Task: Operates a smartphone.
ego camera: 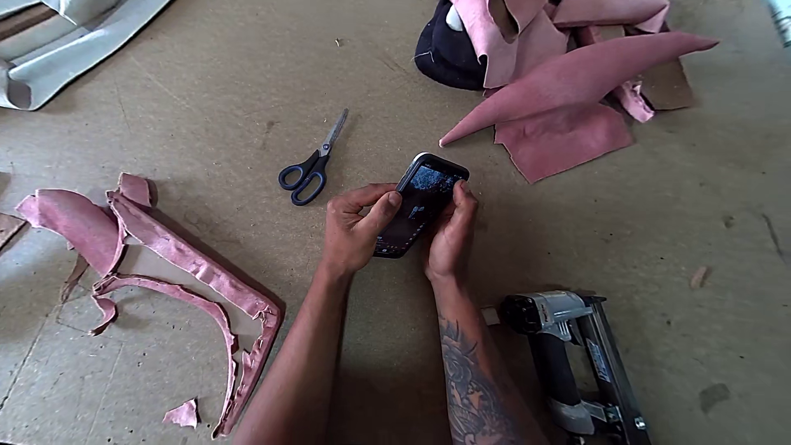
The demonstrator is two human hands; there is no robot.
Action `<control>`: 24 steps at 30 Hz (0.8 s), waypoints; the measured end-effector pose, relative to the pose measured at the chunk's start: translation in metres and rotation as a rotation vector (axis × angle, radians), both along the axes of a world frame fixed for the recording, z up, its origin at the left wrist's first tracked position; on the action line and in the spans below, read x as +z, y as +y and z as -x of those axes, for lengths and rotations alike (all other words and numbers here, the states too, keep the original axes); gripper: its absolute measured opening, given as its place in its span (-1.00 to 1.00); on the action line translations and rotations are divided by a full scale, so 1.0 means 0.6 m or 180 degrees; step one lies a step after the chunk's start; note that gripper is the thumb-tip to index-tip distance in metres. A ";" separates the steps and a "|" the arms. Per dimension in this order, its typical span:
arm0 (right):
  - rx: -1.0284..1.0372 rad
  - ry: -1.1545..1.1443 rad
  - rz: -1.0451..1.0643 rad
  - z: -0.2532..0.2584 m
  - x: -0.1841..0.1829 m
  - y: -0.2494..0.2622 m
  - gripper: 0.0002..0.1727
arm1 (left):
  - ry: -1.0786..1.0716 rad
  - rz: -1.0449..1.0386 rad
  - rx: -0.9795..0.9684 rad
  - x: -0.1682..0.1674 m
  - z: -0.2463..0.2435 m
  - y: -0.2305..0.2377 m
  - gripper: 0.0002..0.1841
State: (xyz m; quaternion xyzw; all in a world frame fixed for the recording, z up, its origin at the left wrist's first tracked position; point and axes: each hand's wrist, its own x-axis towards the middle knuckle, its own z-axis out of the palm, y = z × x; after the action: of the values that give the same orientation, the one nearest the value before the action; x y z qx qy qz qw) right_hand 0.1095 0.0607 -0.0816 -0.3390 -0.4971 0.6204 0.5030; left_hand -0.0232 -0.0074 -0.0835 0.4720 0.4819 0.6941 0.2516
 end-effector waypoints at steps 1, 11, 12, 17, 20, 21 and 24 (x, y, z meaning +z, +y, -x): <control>0.0013 0.0008 0.0018 -0.001 0.000 0.000 -0.37 | 0.0025 -0.0020 -0.0004 0.000 0.000 0.001 -0.74; 0.0278 0.0012 0.0012 -0.007 -0.011 -0.004 -0.21 | -0.0406 -0.0028 0.0053 0.002 0.000 0.005 -0.73; 0.0287 -0.0027 -0.0025 -0.006 -0.011 -0.005 -0.23 | -0.0495 -0.0003 0.0061 0.002 0.000 0.006 -0.73; 0.0343 -0.0275 -0.0440 -0.002 -0.013 -0.012 -0.33 | -0.1040 0.0135 0.0231 -0.006 -0.005 0.012 -0.66; 0.0390 -0.0320 -0.0430 -0.001 -0.013 -0.014 -0.37 | -0.1236 0.0210 0.0305 -0.008 -0.007 0.014 -0.62; 0.0395 -0.0326 -0.0396 0.000 -0.013 -0.015 -0.38 | -0.1270 0.0229 0.0326 -0.007 -0.008 0.014 -0.62; 0.0412 -0.0310 -0.0363 0.000 -0.011 -0.015 -0.40 | -0.1377 0.0245 0.0329 -0.006 -0.011 0.014 -0.62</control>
State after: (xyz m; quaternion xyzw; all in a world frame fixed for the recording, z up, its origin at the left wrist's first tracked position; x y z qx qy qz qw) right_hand 0.1096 0.0514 -0.0885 -0.3067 -0.5764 0.6051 0.4556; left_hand -0.0165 0.0010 -0.0872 0.2768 0.4663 0.7723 0.3310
